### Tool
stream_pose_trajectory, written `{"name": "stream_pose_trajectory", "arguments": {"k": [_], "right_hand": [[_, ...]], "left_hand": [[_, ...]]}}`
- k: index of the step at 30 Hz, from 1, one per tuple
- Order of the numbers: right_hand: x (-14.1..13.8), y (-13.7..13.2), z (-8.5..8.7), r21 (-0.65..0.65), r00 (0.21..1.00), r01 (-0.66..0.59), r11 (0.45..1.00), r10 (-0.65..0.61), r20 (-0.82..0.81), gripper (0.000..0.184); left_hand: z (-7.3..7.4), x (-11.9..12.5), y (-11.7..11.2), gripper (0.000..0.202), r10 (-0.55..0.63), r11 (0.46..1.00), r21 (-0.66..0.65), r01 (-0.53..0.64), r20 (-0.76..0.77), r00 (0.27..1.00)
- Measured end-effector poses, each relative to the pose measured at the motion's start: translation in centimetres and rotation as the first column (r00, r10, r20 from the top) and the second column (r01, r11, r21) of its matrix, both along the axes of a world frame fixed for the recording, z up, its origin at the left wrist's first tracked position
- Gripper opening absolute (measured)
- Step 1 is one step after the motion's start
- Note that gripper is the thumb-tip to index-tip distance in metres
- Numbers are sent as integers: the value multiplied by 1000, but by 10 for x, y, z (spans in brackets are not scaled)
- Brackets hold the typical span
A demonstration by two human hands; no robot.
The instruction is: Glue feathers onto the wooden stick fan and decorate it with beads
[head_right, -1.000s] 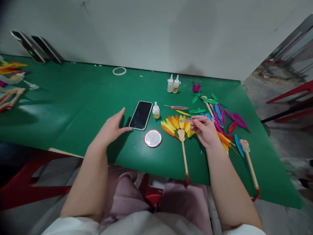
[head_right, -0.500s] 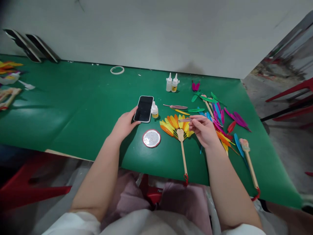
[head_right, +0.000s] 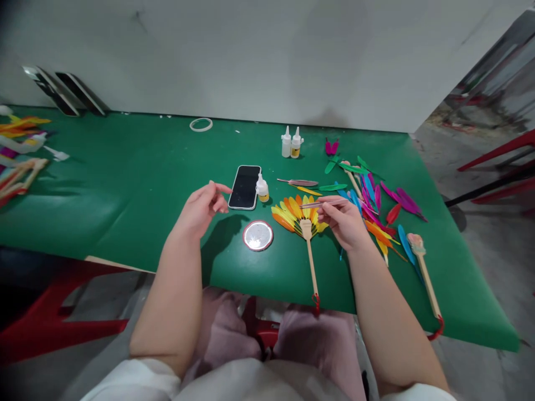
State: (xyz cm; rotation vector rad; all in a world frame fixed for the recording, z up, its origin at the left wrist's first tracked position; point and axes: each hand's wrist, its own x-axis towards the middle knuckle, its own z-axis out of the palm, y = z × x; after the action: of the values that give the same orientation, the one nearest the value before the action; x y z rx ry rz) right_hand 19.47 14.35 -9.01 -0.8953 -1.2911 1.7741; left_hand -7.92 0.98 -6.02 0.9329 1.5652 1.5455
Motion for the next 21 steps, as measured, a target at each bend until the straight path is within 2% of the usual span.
{"name": "stream_pose_trajectory", "arguments": {"k": [3, 7, 9, 13, 15, 21], "right_hand": [[1, 0, 0, -19, 1000, -3, 1000, 3, -21, 20], [1, 0, 0, -47, 1000, -5, 999, 4, -29, 21], [1, 0, 0, -47, 1000, -10, 999, 8, -28, 21], [1, 1, 0, -44, 999, -11, 999, 9, -34, 22], [0, 1, 0, -50, 999, -5, 999, 3, -36, 22], [0, 0, 0, -57, 999, 4, 998, -6, -40, 23]], "left_hand": [[6, 4, 1, 31, -60, 992, 120, 35, 212, 975], [10, 8, 2, 30, -124, 984, 163, 75, 312, 942], [10, 11, 3, 27, -139, 982, 166, 92, 298, 944], [9, 15, 4, 14, -139, 986, 108, 124, 150, 979], [8, 17, 4, 14, -166, 985, 72, 159, 100, 981], [9, 36, 5, 20, -270, 960, -45, 278, 125, 955]]}}
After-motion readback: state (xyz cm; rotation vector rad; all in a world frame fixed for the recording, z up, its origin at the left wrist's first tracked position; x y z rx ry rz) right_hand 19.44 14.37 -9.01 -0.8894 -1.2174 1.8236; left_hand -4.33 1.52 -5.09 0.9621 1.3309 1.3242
